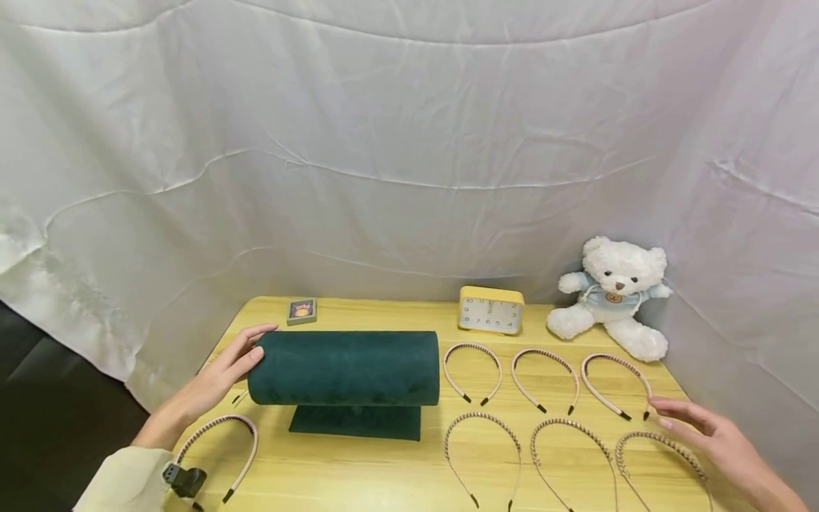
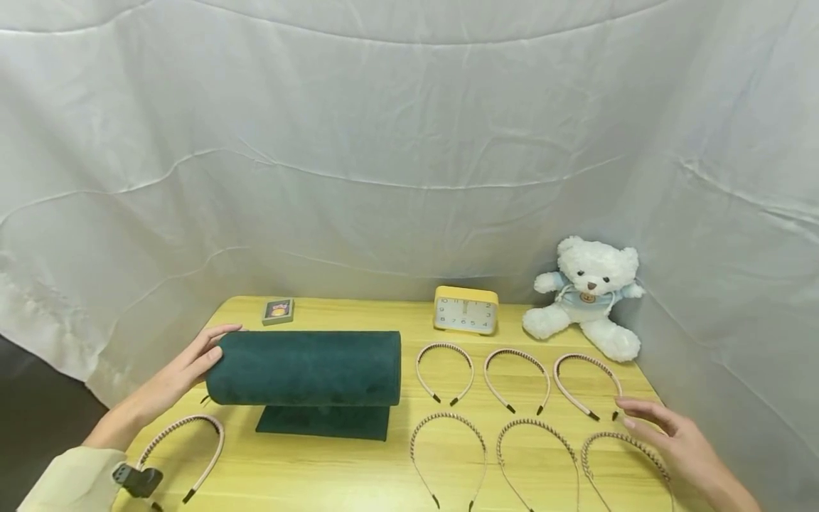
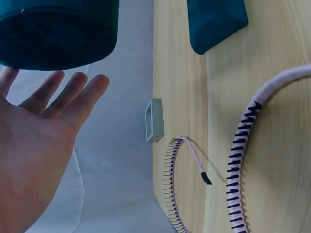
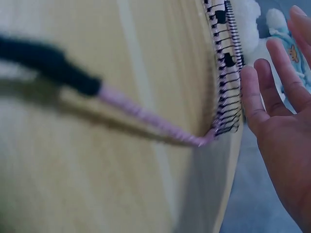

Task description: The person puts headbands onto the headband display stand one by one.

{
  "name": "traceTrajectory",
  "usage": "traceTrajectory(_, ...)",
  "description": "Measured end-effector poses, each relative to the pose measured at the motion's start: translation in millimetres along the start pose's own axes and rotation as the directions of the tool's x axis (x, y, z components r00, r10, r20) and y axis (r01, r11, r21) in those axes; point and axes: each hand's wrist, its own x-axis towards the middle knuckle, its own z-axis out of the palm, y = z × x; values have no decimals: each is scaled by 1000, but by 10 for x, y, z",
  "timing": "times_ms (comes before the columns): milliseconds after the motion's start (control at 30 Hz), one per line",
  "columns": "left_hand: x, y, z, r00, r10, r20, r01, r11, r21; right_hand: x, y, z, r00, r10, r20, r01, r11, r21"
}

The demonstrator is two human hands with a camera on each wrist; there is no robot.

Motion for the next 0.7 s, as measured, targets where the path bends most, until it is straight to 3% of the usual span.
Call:
traceTrajectory(100, -5, 2, 3, 1000, -12, -4, 11, 1000, -16, -17, 63, 6, 1000, -11, 12, 11, 999, 30)
traceTrajectory(367, 17, -20, 28, 1000, 4, -18, -5, 997, -83, -65, 208, 44, 989, -150, 20, 147, 985, 91)
traceTrajectory(700, 15, -73, 50, 999, 41, -32, -45, 989, -139, -59, 257, 32, 988, -121, 100, 110, 988, 109)
